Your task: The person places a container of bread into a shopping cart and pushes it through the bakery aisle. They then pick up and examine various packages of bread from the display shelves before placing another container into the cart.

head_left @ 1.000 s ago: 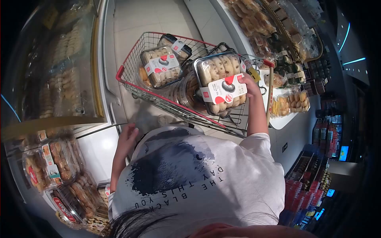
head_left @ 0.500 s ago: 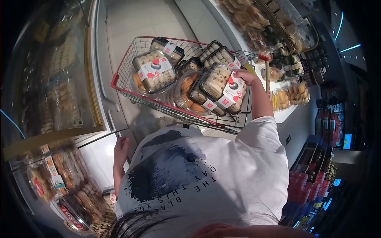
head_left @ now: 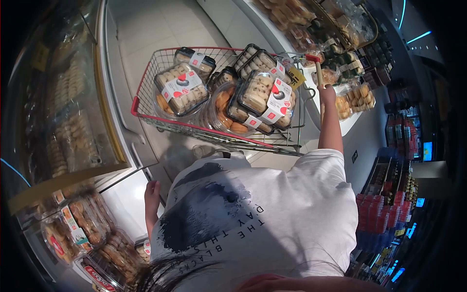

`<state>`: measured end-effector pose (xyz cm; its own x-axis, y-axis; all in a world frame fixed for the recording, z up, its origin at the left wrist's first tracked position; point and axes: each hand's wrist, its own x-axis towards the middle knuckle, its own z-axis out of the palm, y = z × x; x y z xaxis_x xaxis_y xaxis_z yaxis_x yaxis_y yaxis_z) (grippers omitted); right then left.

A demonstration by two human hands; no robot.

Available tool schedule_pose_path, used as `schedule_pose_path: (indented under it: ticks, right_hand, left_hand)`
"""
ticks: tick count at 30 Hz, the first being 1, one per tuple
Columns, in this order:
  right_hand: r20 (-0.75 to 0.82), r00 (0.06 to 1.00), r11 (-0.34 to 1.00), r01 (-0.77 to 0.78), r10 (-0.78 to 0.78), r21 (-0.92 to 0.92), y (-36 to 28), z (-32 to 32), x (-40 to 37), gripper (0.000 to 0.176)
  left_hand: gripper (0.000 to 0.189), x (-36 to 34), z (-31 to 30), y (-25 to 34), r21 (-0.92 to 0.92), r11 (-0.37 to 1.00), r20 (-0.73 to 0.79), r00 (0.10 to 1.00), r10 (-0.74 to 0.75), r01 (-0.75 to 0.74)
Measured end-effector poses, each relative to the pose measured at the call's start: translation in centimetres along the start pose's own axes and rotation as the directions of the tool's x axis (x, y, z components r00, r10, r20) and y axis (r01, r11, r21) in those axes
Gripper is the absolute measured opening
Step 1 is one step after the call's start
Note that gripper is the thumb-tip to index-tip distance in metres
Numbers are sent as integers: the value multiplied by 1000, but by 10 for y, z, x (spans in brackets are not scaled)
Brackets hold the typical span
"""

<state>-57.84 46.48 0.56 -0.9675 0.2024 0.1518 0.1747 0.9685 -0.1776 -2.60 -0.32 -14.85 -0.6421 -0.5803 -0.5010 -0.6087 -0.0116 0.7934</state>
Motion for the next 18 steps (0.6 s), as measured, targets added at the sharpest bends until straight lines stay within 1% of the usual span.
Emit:
schedule_pose_path:
  ticks: [1, 2, 3, 4, 5, 6, 9, 10, 12, 13, 15, 16, 18]
  right_hand:
    - [-57, 990, 986, -137, 132, -98, 18, -4, -12, 56]
    - [-3, 980, 976, -200, 200, -88, 49, 2, -15, 59]
    - [135, 969, 978, -199, 207, -68, 82, 12, -16, 61]
    - [218, 968, 992, -120, 125, -38, 116, 30, -23, 55]
    - [387, 890, 942, -311, 241, 129, 114, 25, -56, 51]
    - [563, 770, 826, -506, 301, 250, 102, 16, -85, 46]
    - [456, 818, 762, -533, 352, 368, 101, 18, -89, 41]
    - [460, 814, 740, -545, 355, 393, 103, 19, -88, 41]
    - [470, 803, 691, -573, 366, 441, 95, 13, -95, 41]
    - [457, 807, 688, -573, 375, 446, 95, 13, -96, 41]
    - [431, 814, 687, -568, 389, 453, 95, 15, -95, 43]
    - [436, 803, 684, -584, 407, 438, 95, 16, -94, 43]
    - [448, 782, 682, -610, 434, 404, 96, 18, -91, 44]
  left_hand:
    - [37, 3, 1, -3, 1, 1000, 29, 1000, -12, 12]
    - [37, 9, 4, -9, 0, 1000, 52, 998, -25, 25]
    - [37, 13, 8, -16, -3, 999, 72, 997, -35, 35]
    - [39, 18, 13, -23, -16, 999, 73, 996, -48, 50]
    - [40, 18, 15, -17, -2, 998, 114, 992, -58, 59]
    - [41, 19, 20, -8, 12, 998, 154, 986, -67, 66]
    - [45, 31, 34, 6, 21, 997, 238, 969, -71, 68]
    - [46, 38, 39, 6, 28, 997, 268, 961, -71, 66]
    - [50, 61, 51, 7, -16, 1000, 312, 950, 14, -10]
    - [52, 71, 56, 7, -46, 998, 330, 942, 57, -45]
    - [51, 85, 68, 35, -136, 991, 400, 915, 57, -3]
    - [51, 91, 76, 49, -183, 983, 430, 901, 59, 23]
    - [60, 105, 99, 68, -346, 914, 488, 873, -19, 213]
